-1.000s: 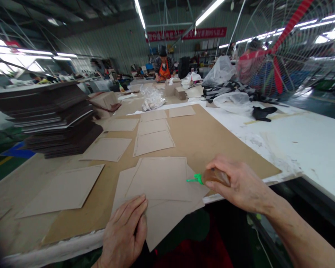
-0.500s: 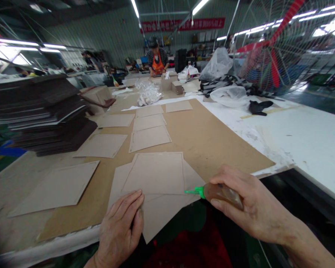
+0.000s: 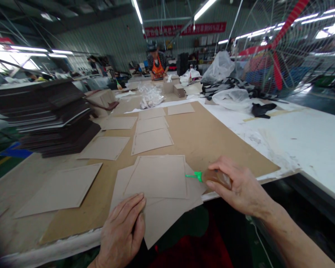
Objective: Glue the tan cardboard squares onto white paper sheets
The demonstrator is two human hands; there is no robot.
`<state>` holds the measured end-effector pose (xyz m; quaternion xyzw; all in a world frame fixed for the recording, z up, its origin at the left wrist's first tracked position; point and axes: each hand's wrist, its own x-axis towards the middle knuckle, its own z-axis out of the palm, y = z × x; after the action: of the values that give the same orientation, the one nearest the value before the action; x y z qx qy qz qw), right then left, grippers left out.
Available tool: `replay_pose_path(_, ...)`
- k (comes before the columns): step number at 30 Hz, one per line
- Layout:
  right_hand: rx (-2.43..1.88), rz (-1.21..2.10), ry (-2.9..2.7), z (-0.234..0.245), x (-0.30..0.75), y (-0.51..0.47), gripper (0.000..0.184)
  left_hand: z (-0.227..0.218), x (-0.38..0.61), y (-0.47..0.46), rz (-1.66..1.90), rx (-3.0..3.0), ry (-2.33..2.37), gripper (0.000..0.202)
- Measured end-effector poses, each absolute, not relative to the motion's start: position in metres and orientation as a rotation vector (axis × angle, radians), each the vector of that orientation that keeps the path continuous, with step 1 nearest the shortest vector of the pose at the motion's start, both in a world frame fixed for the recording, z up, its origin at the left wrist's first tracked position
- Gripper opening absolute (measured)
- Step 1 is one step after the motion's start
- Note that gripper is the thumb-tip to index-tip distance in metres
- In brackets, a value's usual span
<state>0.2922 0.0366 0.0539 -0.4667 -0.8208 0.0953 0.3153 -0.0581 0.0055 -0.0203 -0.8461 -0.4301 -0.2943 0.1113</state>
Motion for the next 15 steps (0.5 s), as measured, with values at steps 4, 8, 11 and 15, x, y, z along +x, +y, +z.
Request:
replay_pose_path(4,-1.232,0.405,-2.204,0.065,0.295,0.014,0.016,-0.017,-0.057,0.006,-0.842,-2.494,-1.272,0.036)
replay_pose_path(8,-1.185,0.48,-2.213,0.073,0.293,-0.005,0.018,-0.015,-0.057,0.006,-0.842,-2.494,-1.281,0.035)
replay_pose_path(11,-1.177,0.473,-2.203,0.07,0.292,-0.006,0.018,-0.015,-0.056,0.006,-0.845,-2.492,-1.281,0.034)
replay_pose_path(15,-1.198,0.359,-2.148,0.059,0.293,0.014,0.018,-0.015,-0.057,0.006,-0.839,-2.508,-1.283,0.035)
